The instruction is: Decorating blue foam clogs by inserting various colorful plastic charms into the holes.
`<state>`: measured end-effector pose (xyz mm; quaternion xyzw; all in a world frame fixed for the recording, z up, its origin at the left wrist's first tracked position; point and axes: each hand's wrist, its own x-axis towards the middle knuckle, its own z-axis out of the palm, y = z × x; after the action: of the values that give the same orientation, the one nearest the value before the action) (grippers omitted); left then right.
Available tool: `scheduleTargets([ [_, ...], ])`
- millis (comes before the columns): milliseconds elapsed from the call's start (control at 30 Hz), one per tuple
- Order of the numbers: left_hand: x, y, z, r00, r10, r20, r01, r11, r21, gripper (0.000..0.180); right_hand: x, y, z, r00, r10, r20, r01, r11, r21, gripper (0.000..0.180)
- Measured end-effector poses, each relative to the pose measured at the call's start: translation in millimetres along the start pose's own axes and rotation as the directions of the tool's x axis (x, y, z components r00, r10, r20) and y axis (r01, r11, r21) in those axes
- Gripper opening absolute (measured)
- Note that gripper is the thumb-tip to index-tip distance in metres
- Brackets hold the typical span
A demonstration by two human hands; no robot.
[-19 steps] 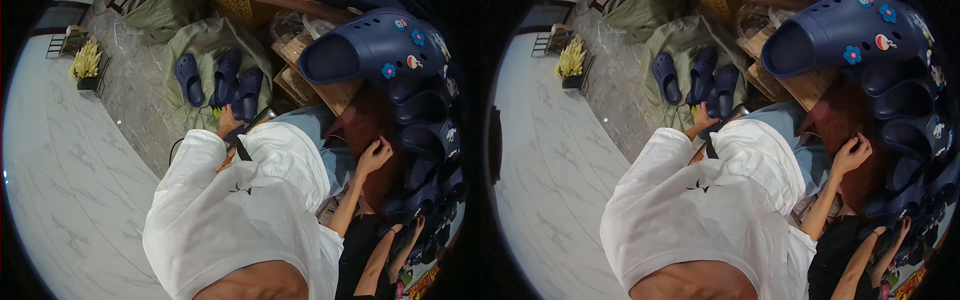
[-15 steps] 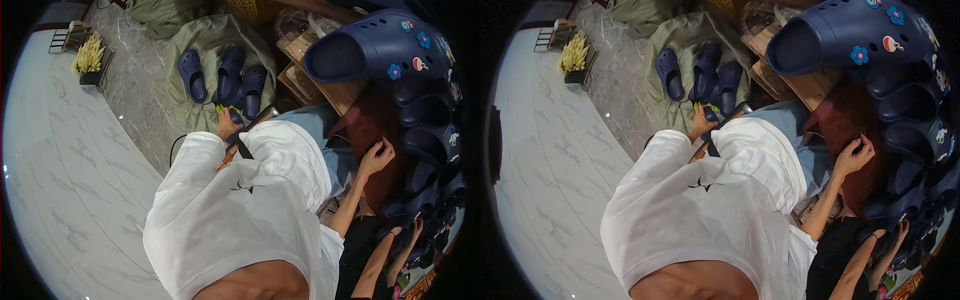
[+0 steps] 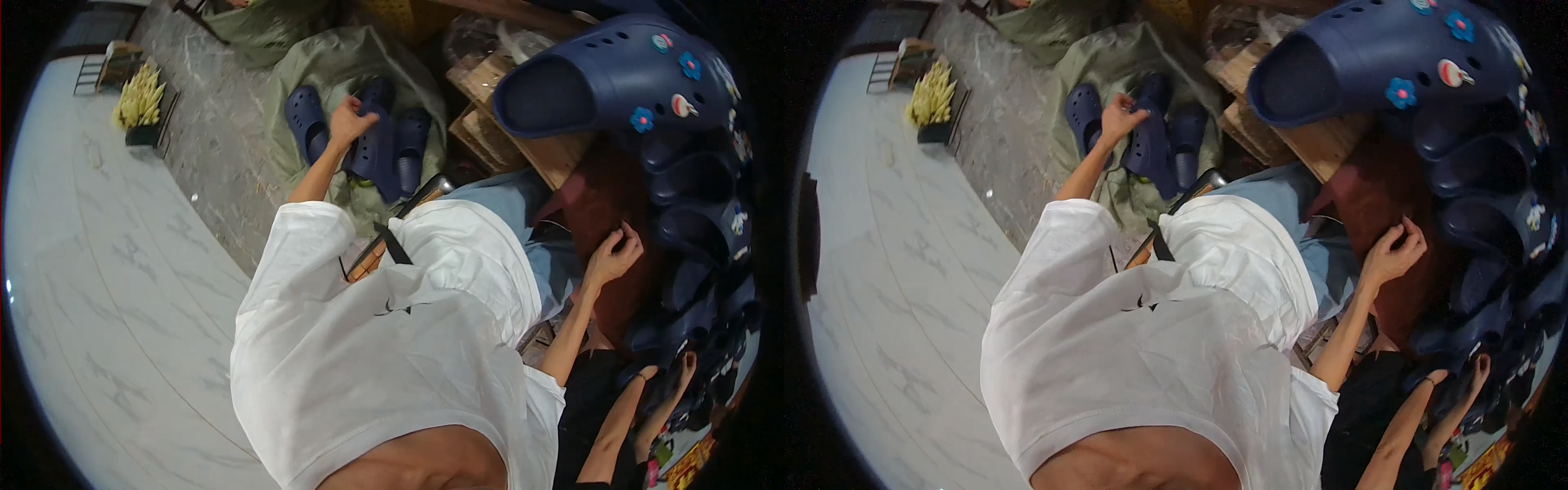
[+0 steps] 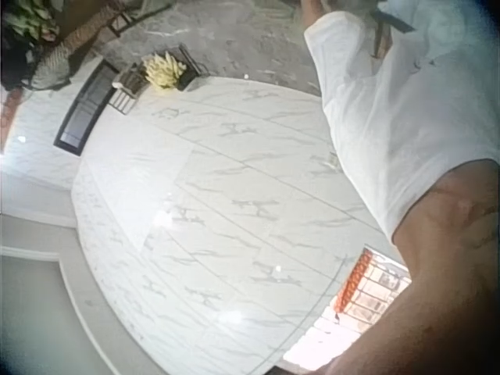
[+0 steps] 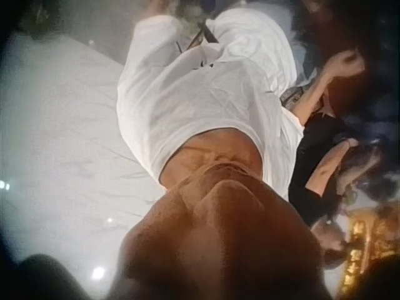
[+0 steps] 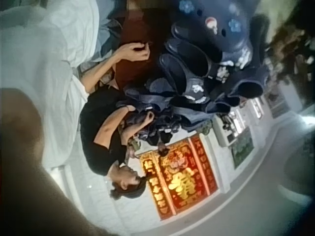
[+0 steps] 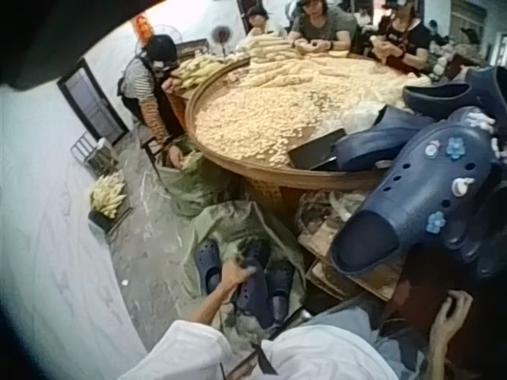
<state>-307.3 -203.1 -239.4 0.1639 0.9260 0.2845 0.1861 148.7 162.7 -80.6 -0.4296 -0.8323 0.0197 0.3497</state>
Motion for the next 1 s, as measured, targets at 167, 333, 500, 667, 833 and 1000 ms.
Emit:
scheduleTargets([
  [167, 18, -3, 49, 0.831, 0.138, -0.539, -0.105, 0.990, 0.091, 0.092, 8, -14, -8, 0.998, 0.063, 0.014, -0.064, 0.997, 0.046, 0.014],
  [333, -44, -36, 103, 0.558, -0.829, 0.032, 0.747, 0.485, -0.455, 0.084, 11, -15, -9, 0.996, 0.086, -0.028, -0.083, 0.993, 0.089, 0.013],
  [500, -59, -77, 125, 0.312, -0.699, 0.644, 0.723, -0.264, -0.638, 0.095, 6, -14, -4, 0.993, 0.112, -0.023, -0.109, 0.989, 0.096, 0.014],
  [667, -32, -65, 118, 0.576, -0.626, 0.526, 0.746, 0.138, -0.652, 0.099, 5, -10, -17, 0.988, 0.138, -0.063, -0.130, 0.984, 0.122, 0.013],
  [833, -2, -58, 106, 0.527, -0.793, 0.307, 0.782, 0.311, -0.540, 0.082, 6, -10, -17, 0.985, 0.149, -0.087, -0.131, 0.974, 0.187, 0.013],
  [1000, 23, -10, 56, 0.950, -0.268, -0.163, 0.075, 0.698, -0.712, 0.051, 9, -6, -24, 0.972, 0.226, -0.060, -0.183, 0.894, 0.409, 0.011],
])
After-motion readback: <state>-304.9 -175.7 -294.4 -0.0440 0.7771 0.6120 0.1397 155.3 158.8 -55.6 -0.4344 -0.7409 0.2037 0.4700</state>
